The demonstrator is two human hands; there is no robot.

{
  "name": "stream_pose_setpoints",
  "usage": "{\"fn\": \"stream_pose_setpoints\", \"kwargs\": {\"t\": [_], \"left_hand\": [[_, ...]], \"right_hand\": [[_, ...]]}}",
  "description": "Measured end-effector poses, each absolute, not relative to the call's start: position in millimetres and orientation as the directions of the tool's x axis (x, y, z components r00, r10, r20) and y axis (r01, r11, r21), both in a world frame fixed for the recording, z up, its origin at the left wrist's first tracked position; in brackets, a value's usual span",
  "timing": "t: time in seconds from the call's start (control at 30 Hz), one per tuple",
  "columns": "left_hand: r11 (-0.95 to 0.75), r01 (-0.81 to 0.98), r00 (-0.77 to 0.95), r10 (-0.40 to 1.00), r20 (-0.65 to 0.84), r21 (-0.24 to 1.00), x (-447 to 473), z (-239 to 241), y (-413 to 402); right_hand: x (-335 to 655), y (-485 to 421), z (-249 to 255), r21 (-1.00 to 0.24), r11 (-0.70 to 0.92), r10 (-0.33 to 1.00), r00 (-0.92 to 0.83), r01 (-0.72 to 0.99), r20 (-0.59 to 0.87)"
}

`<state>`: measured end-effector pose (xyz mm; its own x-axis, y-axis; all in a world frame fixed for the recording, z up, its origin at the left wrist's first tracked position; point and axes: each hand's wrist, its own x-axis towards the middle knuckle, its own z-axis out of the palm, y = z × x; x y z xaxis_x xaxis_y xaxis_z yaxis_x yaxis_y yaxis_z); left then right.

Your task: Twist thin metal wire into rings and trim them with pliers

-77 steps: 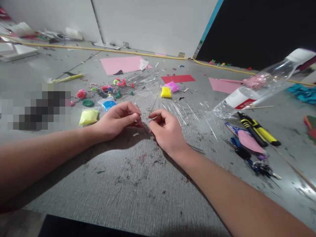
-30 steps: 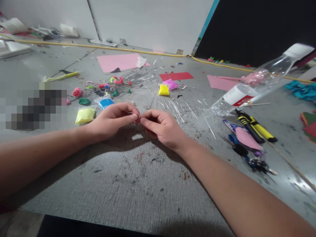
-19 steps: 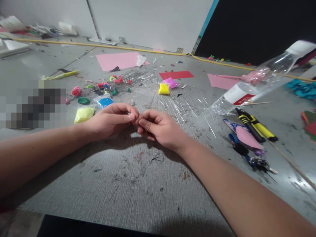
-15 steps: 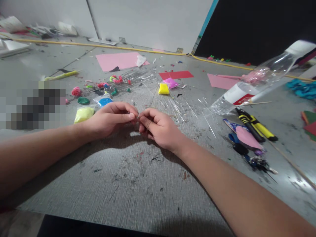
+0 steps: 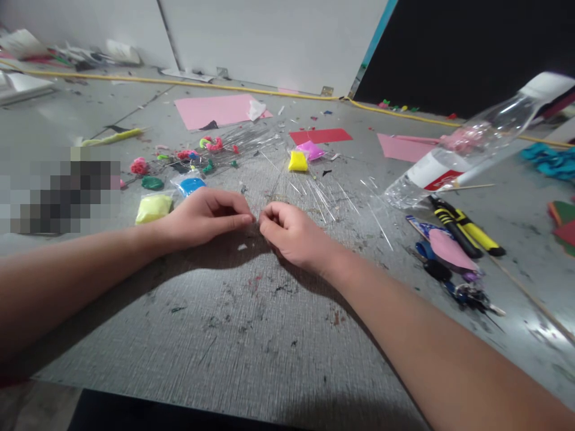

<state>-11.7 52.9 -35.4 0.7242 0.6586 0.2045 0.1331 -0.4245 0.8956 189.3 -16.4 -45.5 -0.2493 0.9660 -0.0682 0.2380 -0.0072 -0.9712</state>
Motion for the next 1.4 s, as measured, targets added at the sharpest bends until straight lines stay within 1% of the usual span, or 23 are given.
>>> {"fn": "stream_pose_setpoints", "kwargs": {"t": [0.07,0.13,0.33,0.4,0.47,0.53,0.6,0.67,0.7,0.8,0.9,0.97,1.0,1.03,1.07,1.1,1.17,1.2,1.23,1.27,1.3,1.33,1.4], "left_hand": [[-0.566,0.117,0.758,0.581,0.295,0.816,-12.4,-32.8,53.7],[-0.671,0.098,0.775,0.514,0.366,0.735,-12.7,-31.5,54.4],[-0.806,0.131,0.772,0.449,0.451,0.578,-12.7,-33.7,54.3],[-0.827,0.131,0.777,0.428,0.462,0.547,-13.0,-34.8,54.5],[-0.836,0.133,0.774,0.423,0.471,0.533,-13.2,-35.3,54.6],[-0.831,0.150,0.758,0.445,0.477,0.536,-12.8,-34.8,53.7],[-0.808,0.178,0.731,0.490,0.475,0.561,-11.8,-33.4,51.1],[-0.750,0.201,0.695,0.563,0.448,0.630,-10.3,-31.4,46.9],[-0.704,0.204,0.672,0.606,0.426,0.680,-9.4,-30.4,44.4],[-0.516,0.176,0.614,0.723,0.316,0.838,-6.5,-28.3,37.3],[-0.317,0.131,0.601,0.779,0.179,0.939,-4.0,-27.6,33.0],[-0.231,0.102,0.616,0.778,0.121,0.968,-3.2,-27.6,32.4],[-0.218,0.095,0.622,0.775,0.113,0.971,-3.0,-27.7,32.7],[-0.225,0.095,0.625,0.772,0.118,0.970,-3.1,-27.9,33.4],[-0.251,0.099,0.625,0.769,0.136,0.963,-3.4,-28.1,34.4],[-0.289,0.110,0.624,0.765,0.160,0.951,-3.9,-28.3,35.6],[-0.375,0.131,0.624,0.751,0.218,0.918,-5.1,-28.8,37.9],[-0.414,0.135,0.625,0.740,0.247,0.900,-5.8,-28.9,38.8],[-0.445,0.136,0.626,0.731,0.272,0.885,-6.4,-29.0,39.5],[-0.469,0.134,0.630,0.720,0.290,0.873,-7.0,-29.1,40.1],[-0.487,0.129,0.635,0.709,0.305,0.864,-7.4,-29.2,40.4],[-0.500,0.121,0.643,0.698,0.315,0.858,-7.8,-29.3,40.7],[-0.517,0.099,0.666,0.669,0.329,0.850,-8.3,-29.7,41.3]], "right_hand": [[189.8,-16.0,-44.8,-0.978,-0.133,0.944,-0.278,0.161,-0.175],[189.1,-16.1,-42.0,-0.974,-0.168,0.945,-0.258,0.151,-0.203],[183.1,-16.5,-33.0,-0.960,-0.253,0.949,-0.165,0.117,-0.270],[182.4,-16.7,-32.7,-0.963,-0.222,0.959,-0.144,0.151,-0.243],[182.4,-17.8,-33.2,-0.965,-0.147,0.976,-0.128,0.218,-0.177],[181.9,-19.8,-33.8,-0.954,-0.042,0.992,-0.104,0.296,-0.076],[180.7,-22.4,-34.6,-0.920,0.102,0.994,-0.076,0.379,0.078],[179.3,-24.9,-36.0,-0.830,0.284,0.956,-0.077,0.481,0.282],[178.8,-26.0,-37.1,-0.753,0.377,0.915,-0.092,0.539,0.392],[178.8,-28.3,-40.8,-0.440,0.565,0.733,-0.180,0.698,0.656],[180.4,-29.6,-44.5,-0.158,0.594,0.585,-0.288,0.789,0.758],[181.1,-30.0,-46.3,-0.064,0.590,0.537,-0.333,0.805,0.775],[181.1,-29.9,-46.9,-0.068,0.594,0.534,-0.330,0.802,0.779],[181.0,-29.7,-47.0,-0.119,0.601,0.550,-0.302,0.790,0.778],[180.7,-29.1,-46.7,-0.218,0.608,0.592,-0.253,0.763,0.765],[180.4,-28.3,-45.7,-0.359,0.603,0.657,-0.189,0.713,0.729],[180.2,-25.8,-41.8,-0.678,0.511,0.825,-0.079,0.528,0.560],[180.4,-24.3,-39.1,-0.814,0.413,0.902,-0.062,0.409,0.427],[180.8,-22.8,-36.1,-0.913,0.288,0.958,-0.077,0.288,0.278],[181.3,-21.4,-33.2,-0.973,0.150,0.985,-0.107,0.173,0.132],[181.9,-20.3,-30.4,-0.997,0.018,0.989,-0.145,0.072,0.008],[182.6,-19.4,-28.0,-0.996,-0.090,0.980,-0.182,-0.015,-0.086],[183.8,-18.6,-24.7,-0.961,-0.234,0.951,-0.242,-0.151,-0.193]]}}
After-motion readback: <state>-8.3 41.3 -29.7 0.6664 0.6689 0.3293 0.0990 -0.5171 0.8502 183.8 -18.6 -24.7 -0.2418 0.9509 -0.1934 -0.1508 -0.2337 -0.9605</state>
